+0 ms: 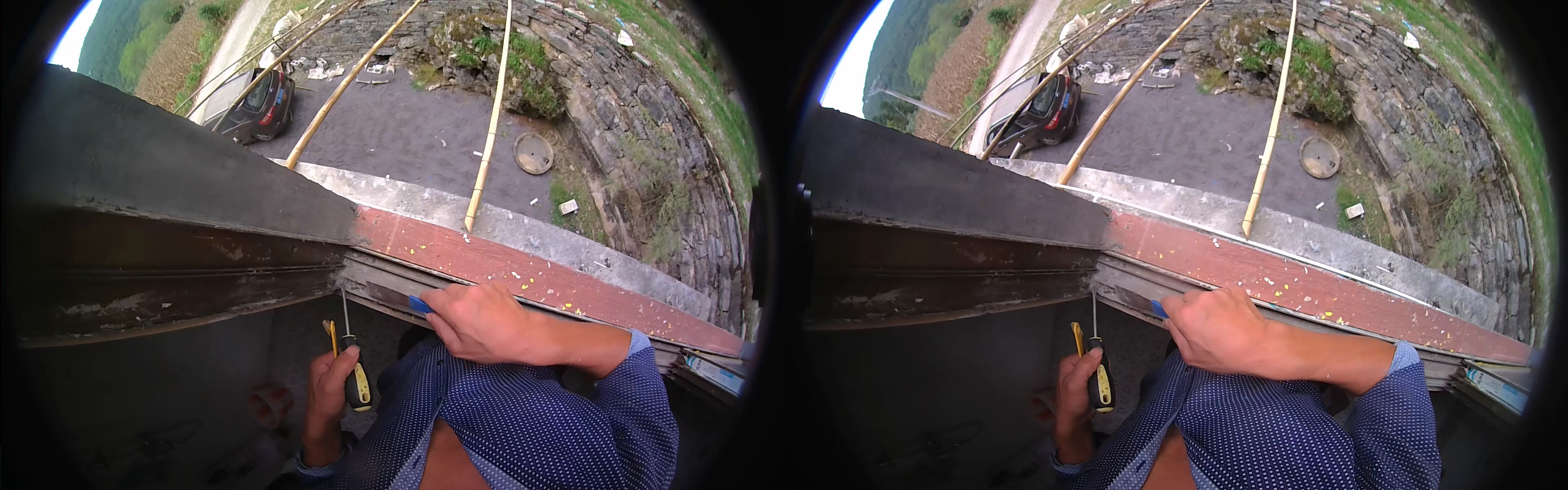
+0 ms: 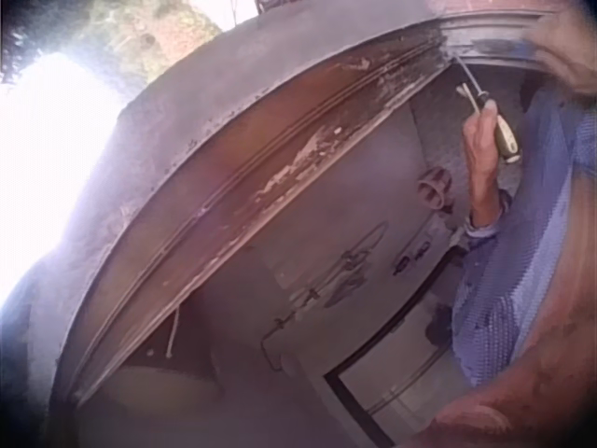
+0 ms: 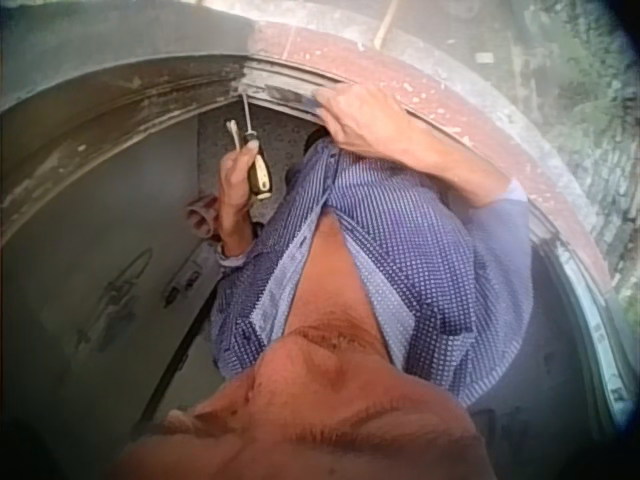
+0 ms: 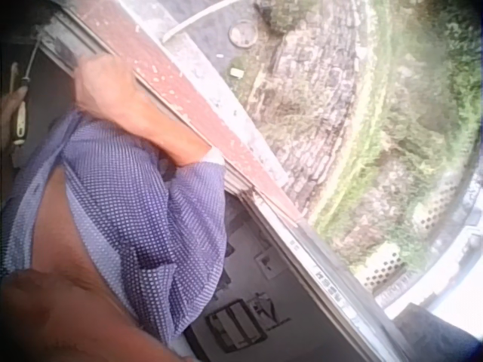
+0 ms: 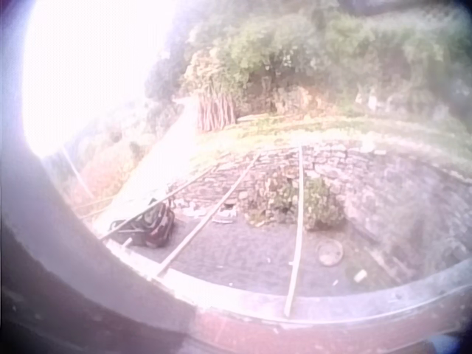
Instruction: The person scrapes debris and old sealant from the window frame using a chisel and a screwdriver. They repeatedly scrape along the bottom and side edges of the frame, removing material and clearing the groove.
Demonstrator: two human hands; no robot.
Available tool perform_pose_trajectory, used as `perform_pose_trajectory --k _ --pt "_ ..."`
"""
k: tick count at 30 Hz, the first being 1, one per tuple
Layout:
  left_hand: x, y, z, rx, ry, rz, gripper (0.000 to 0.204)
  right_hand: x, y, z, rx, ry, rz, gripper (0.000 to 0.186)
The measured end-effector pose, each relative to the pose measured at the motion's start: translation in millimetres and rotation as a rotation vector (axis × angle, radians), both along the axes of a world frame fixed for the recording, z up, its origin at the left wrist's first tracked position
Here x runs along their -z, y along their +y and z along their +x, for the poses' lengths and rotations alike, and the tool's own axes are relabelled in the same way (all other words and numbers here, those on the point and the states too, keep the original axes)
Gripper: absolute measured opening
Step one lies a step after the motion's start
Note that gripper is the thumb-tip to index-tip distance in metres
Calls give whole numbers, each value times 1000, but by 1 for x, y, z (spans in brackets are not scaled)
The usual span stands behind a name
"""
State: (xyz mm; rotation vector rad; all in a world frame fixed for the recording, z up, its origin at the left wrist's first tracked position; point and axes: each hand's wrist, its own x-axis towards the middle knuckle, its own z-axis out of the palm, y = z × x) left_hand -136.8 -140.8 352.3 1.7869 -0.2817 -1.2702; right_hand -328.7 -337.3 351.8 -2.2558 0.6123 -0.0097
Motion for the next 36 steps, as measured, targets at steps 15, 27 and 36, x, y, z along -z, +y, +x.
perform_pose_trajectory --k 15,27,36 --pt "16 -9 -8 228 -91 -78 33 24 28 -60 325 -75 -114 23" --pt "24 -23 -17 230 -72 -218 34 -4 12 -94 220 149 -305 22" --pt "15 -37 -37 151 -19 -436 32 10 18 -43 133 -350 -39 26"
